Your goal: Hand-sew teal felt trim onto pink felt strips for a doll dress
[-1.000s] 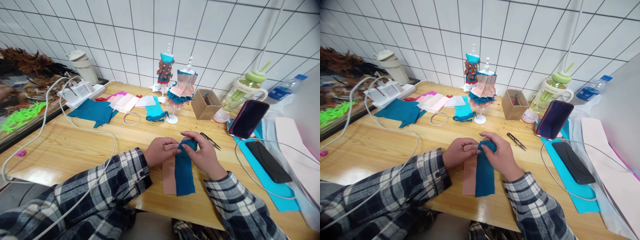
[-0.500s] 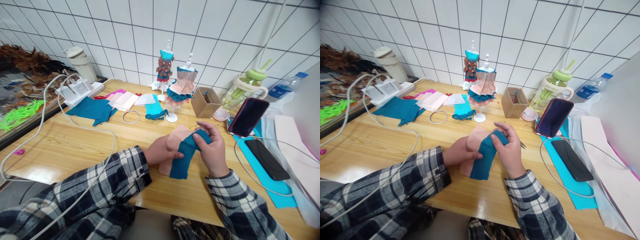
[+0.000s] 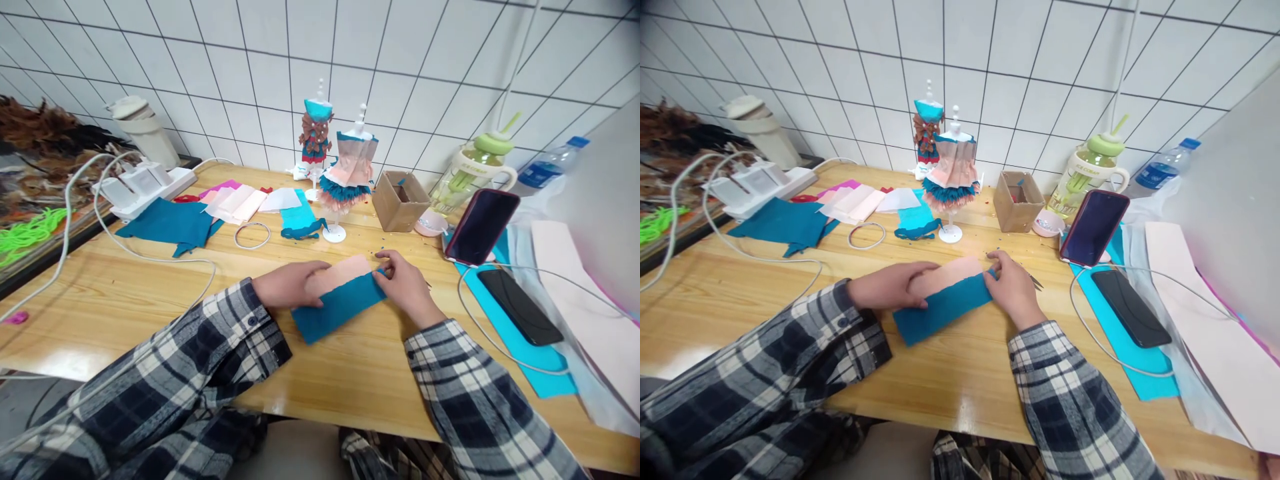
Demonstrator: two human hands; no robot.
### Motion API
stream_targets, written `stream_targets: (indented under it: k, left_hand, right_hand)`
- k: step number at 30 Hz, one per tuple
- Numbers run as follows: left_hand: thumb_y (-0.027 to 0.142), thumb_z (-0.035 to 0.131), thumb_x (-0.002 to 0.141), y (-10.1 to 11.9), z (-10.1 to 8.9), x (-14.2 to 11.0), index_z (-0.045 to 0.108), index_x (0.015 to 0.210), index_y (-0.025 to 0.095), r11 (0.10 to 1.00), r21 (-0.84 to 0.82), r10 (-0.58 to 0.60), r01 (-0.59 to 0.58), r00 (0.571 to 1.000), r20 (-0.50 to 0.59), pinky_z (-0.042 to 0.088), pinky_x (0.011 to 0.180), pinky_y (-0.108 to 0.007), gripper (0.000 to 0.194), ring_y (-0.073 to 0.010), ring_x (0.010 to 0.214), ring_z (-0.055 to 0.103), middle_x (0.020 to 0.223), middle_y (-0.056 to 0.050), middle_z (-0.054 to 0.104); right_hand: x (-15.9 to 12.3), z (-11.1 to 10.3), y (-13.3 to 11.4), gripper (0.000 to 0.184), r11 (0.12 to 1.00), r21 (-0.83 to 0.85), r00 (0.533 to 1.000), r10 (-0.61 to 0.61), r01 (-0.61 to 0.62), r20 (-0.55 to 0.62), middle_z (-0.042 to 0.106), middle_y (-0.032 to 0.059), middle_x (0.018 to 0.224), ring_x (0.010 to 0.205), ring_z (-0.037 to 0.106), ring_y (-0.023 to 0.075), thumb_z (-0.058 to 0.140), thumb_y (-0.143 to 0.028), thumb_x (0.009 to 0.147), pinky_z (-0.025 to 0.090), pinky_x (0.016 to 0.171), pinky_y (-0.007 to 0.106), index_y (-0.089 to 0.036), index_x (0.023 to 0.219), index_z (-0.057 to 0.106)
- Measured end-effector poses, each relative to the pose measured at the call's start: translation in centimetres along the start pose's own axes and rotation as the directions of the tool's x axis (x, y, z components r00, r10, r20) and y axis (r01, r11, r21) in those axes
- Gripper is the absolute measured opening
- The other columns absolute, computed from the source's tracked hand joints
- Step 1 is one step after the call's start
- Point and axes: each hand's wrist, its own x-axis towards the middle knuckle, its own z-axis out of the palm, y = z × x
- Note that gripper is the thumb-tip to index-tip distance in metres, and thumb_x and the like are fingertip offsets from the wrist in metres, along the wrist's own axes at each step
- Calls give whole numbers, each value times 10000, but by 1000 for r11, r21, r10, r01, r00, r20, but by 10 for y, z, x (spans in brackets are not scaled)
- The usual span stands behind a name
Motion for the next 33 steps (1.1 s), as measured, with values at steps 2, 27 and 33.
stream_targets:
  k: [2,27,33]
  left_hand:
    - [354,809,619,-5,-11,-1,508,1358,177,963,269,51,16,970,-240,446,956,-424,817,-315,1076,601,1170,-110,651]
    - [666,415,881,9,30,-10,175,1542,163,746,645,247,-162,968,-42,24,1177,-575,865,-335,1477,156,1600,-145,194]
    - [738,351,855,4,47,-11,166,1543,202,794,585,105,-166,985,138,82,1153,-621,891,-344,1473,172,1611,-127,122]
  right_hand:
    - [-1,-2,-5,389,985,-143,993,-106,98,-53,658,94,1015,947,593,280,614,-248,784,473,878,465,-200,1169,596]
    - [6,-27,1,336,917,-398,996,-51,19,-71,669,142,1142,1093,562,319,443,-289,930,438,947,483,-163,1140,672]
    - [-7,2,-26,592,877,-250,910,-376,411,175,339,113,1551,1425,296,260,386,-416,972,270,1152,459,-142,1495,337]
